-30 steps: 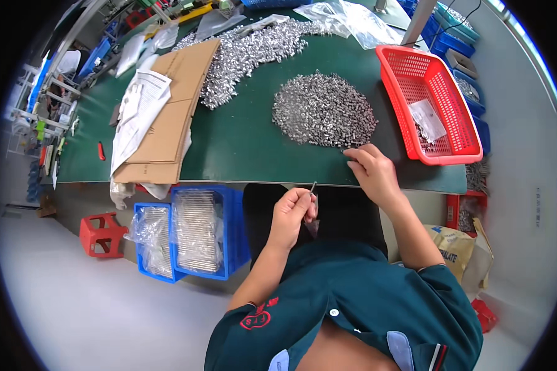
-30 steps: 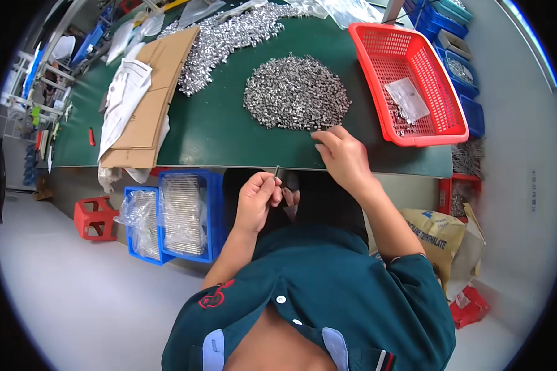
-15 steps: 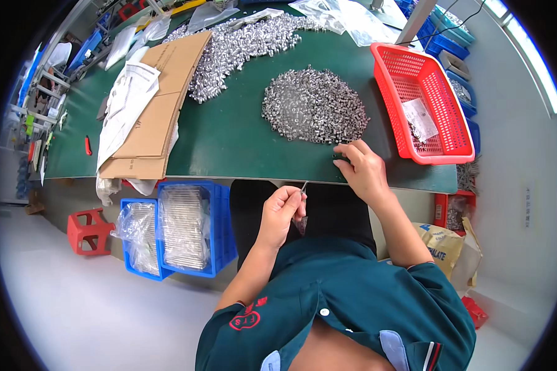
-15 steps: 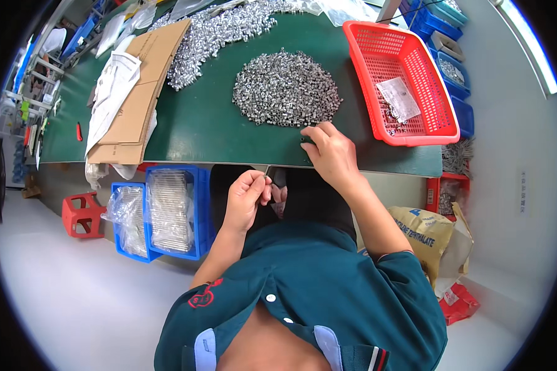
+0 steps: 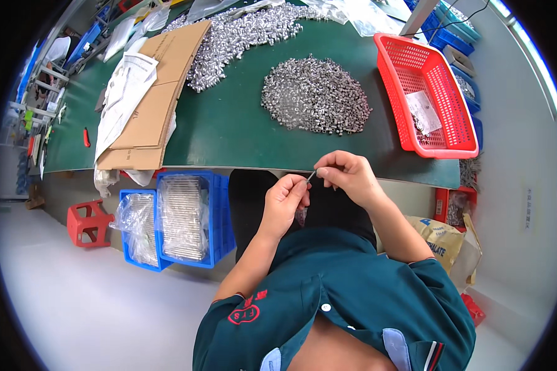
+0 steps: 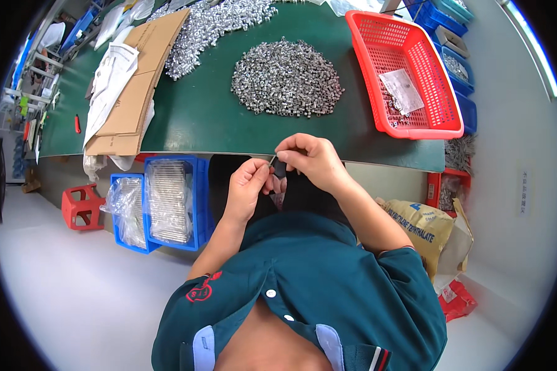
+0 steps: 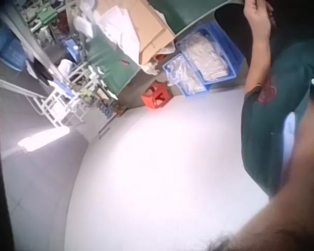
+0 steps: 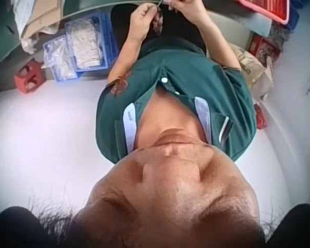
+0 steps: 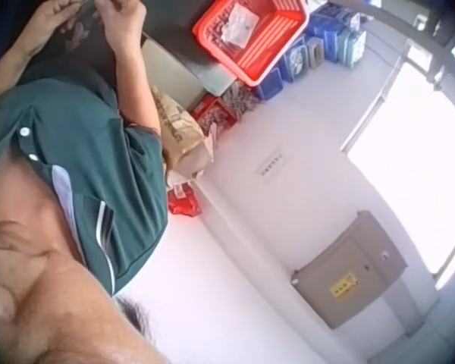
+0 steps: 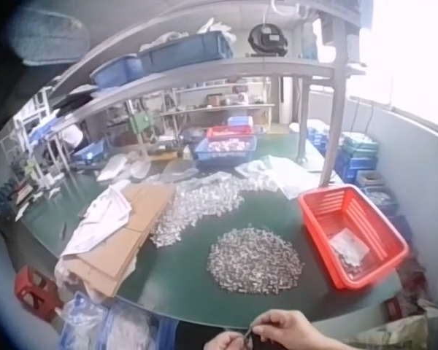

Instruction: The recorder is sitting at a workbench and manually inserting small metal pins into plastic housings, then placing finished parts into a basket.

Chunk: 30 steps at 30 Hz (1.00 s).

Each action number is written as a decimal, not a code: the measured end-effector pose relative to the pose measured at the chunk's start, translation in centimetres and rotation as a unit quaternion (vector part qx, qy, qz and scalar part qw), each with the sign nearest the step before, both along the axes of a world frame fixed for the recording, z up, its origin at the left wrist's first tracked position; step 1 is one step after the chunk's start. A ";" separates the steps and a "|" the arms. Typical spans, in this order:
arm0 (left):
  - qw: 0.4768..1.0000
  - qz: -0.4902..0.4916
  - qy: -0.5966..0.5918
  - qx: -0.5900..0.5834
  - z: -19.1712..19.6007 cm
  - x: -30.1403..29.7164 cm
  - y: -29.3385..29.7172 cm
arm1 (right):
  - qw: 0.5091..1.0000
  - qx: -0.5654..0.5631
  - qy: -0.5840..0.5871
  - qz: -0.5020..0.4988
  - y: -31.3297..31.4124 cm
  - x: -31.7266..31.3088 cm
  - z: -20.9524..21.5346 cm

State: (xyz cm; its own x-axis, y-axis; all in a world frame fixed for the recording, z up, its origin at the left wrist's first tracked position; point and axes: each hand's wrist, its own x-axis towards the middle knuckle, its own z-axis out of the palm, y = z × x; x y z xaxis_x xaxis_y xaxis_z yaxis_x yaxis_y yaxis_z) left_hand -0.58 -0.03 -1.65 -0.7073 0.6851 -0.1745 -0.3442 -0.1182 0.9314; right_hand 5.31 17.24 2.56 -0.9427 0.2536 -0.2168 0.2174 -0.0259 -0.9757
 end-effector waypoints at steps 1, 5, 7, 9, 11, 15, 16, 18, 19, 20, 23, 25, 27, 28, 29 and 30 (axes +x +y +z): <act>1.000 0.000 0.000 0.000 -0.1 0.0 0.0 | 1.000 0.000 0.000 0.000 -0.1 0.0 0.0; 0.999 -0.002 0.026 -0.026 -0.2 0.2 0.1 | 1.000 0.013 0.002 0.011 -0.2 0.4 0.2; 0.998 0.000 0.041 -0.043 0.0 0.3 0.0 | 0.999 0.042 0.005 0.022 -0.1 0.5 0.7; 0.995 -0.001 0.082 -0.057 0.3 0.5 0.0 | 0.913 0.357 0.183 0.075 0.2 0.6 1.4; 0.998 -0.010 0.049 -0.035 0.7 0.4 -0.1 | 0.927 0.329 0.164 0.075 -0.1 0.8 2.1; 1.000 -0.014 -0.008 -0.003 0.8 0.5 -0.1 | 0.988 0.129 0.056 0.056 -0.2 0.8 2.1; 1.000 -0.013 -0.008 -0.003 0.7 0.5 -0.1 | 0.989 0.129 0.052 0.053 -0.3 1.0 2.1; 0.997 -0.036 -0.065 0.030 0.5 0.6 -0.1 | 0.983 0.161 0.068 0.060 -0.4 1.1 2.3; 0.997 -0.036 -0.065 0.031 0.5 0.7 -0.1 | 0.976 0.192 0.084 0.065 -0.5 1.0 2.4; 0.997 -0.031 -0.065 0.026 0.5 0.8 -0.2 | 0.976 0.192 0.084 0.066 -0.5 1.0 2.3; 1.000 -0.001 0.028 -0.009 0.5 0.9 -0.1 | 0.977 0.189 0.075 0.062 -0.7 0.9 1.9; 0.992 0.022 0.119 -0.040 0.6 0.9 -0.1 | 0.993 -0.115 0.005 0.029 -0.5 1.0 1.8; 0.993 0.025 0.113 -0.009 1.0 0.6 0.2 | 0.950 -0.308 0.002 0.047 -0.2 1.0 1.2; 0.994 0.024 0.106 -0.001 1.2 0.4 0.4 | 0.921 -0.386 -0.006 0.049 -0.2 0.9 1.1; 0.994 0.024 0.106 -0.001 1.1 0.4 0.4 | 0.911 -0.410 0.003 0.054 -0.4 1.0 0.6; 0.993 0.029 0.113 0.001 1.0 0.4 0.4 | 0.911 -0.410 0.002 0.055 -0.5 0.9 0.4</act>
State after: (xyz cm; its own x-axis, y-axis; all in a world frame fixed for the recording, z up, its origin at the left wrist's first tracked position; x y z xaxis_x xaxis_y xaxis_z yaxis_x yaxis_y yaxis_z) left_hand -0.19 0.36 -0.69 -0.7671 0.6415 -0.0065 -0.1196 -0.1330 0.9839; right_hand 6.24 16.72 2.95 -0.9538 -0.0867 -0.2875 0.2586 -0.7238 -0.6397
